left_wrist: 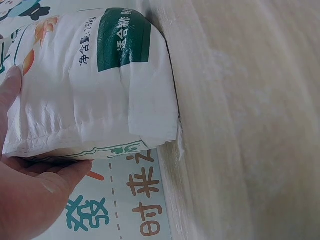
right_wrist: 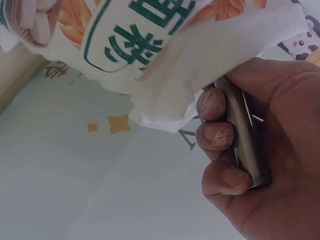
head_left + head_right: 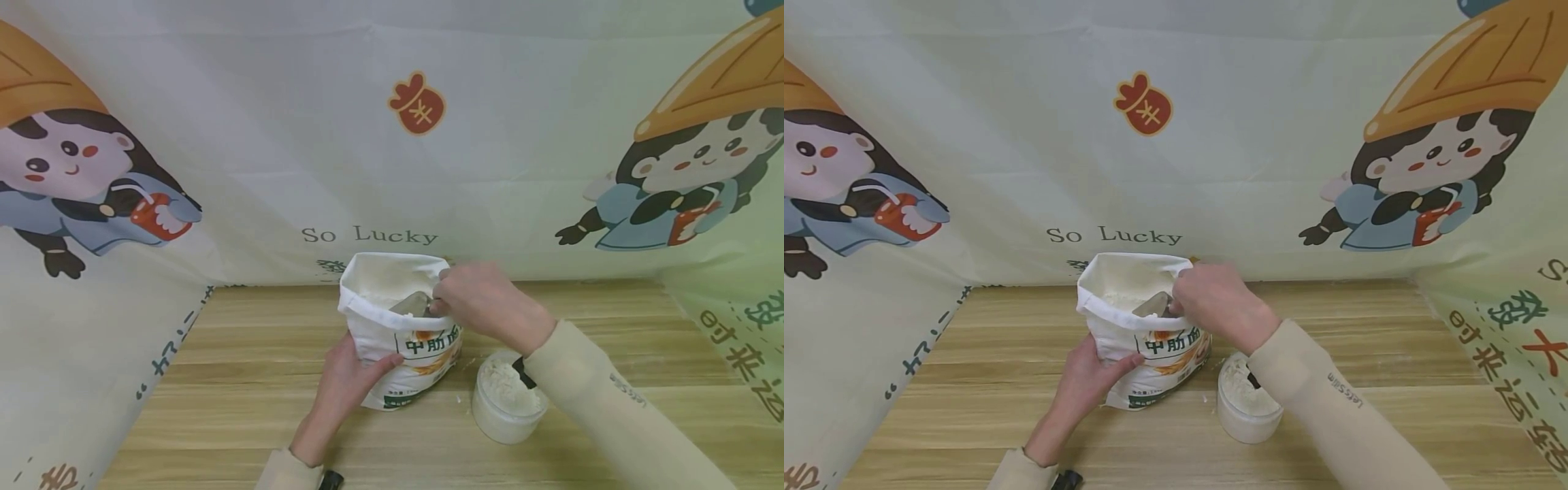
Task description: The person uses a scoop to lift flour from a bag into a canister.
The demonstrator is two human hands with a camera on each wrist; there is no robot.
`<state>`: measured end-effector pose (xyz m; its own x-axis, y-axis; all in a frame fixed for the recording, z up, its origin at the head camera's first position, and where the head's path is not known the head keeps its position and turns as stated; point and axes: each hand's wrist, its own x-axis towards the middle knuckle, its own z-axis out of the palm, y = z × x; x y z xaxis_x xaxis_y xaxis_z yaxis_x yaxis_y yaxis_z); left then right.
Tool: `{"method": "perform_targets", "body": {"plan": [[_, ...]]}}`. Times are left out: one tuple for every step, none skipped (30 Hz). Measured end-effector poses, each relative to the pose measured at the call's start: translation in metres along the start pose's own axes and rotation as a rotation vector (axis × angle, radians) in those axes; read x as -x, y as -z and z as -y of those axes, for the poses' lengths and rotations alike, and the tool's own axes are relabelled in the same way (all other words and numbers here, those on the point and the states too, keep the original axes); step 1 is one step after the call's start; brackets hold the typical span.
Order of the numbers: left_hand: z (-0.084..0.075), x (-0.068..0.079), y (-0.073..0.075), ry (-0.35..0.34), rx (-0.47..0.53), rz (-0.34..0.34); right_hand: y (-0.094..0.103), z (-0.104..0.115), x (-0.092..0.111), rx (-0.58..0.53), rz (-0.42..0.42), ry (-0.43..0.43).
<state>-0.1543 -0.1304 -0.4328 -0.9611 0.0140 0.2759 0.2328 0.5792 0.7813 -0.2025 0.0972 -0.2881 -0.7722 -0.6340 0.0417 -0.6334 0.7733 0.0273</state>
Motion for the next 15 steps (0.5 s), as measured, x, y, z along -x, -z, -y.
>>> {"method": "perform_targets", "body": {"plan": [[0.000, 0.000, 0.000, 0.003, 0.002, 0.001, -0.001, 0.000, 0.000, -0.007, -0.004, 0.001], [0.000, 0.000, 0.000, 0.003, 0.004, 0.002, -0.002, 0.000, 0.000, -0.009, -0.011, 0.004], [-0.001, 0.000, 0.000, 0.002, 0.005, 0.003, -0.004, 0.000, 0.000, -0.013, -0.017, 0.007], [-0.001, 0.000, 0.000, 0.005, 0.007, 0.004, -0.005, 0.000, 0.000, -0.020, -0.024, 0.010], [-0.001, 0.000, 0.000, 0.008, 0.011, 0.006, -0.006, -0.001, 0.000, -0.024, -0.035, 0.016], [-0.002, 0.000, 0.000, 0.008, 0.010, 0.007, -0.008, -0.001, 0.000, -0.029, -0.046, 0.022], [-0.002, 0.000, 0.000, 0.008, 0.010, 0.007, -0.009, -0.001, 0.000, -0.034, -0.056, 0.029], [-0.002, 0.000, 0.001, 0.009, 0.010, 0.007, -0.010, -0.001, 0.000, -0.040, -0.066, 0.035], [-0.002, 0.000, 0.001, 0.010, 0.009, 0.007, -0.012, -0.001, 0.001, -0.043, -0.076, 0.042], [-0.002, 0.000, 0.001, 0.012, 0.010, 0.007, -0.013, -0.002, 0.001, -0.044, -0.082, 0.044], [-0.002, 0.000, 0.001, 0.013, 0.009, 0.007, -0.013, -0.002, 0.001, -0.045, -0.087, 0.049], [-0.002, 0.000, 0.001, 0.014, 0.008, 0.006, -0.014, -0.002, 0.001, -0.047, -0.089, 0.051], [-0.002, 0.000, 0.000, 0.011, 0.006, 0.006, -0.015, -0.002, 0.001, -0.050, -0.089, 0.052], [-0.002, 0.000, 0.000, 0.012, 0.006, 0.006, -0.016, -0.002, 0.001, -0.052, -0.090, 0.054], [-0.002, 0.000, 0.000, 0.011, 0.003, 0.006, -0.016, -0.002, 0.001, -0.056, -0.088, 0.053]]}}
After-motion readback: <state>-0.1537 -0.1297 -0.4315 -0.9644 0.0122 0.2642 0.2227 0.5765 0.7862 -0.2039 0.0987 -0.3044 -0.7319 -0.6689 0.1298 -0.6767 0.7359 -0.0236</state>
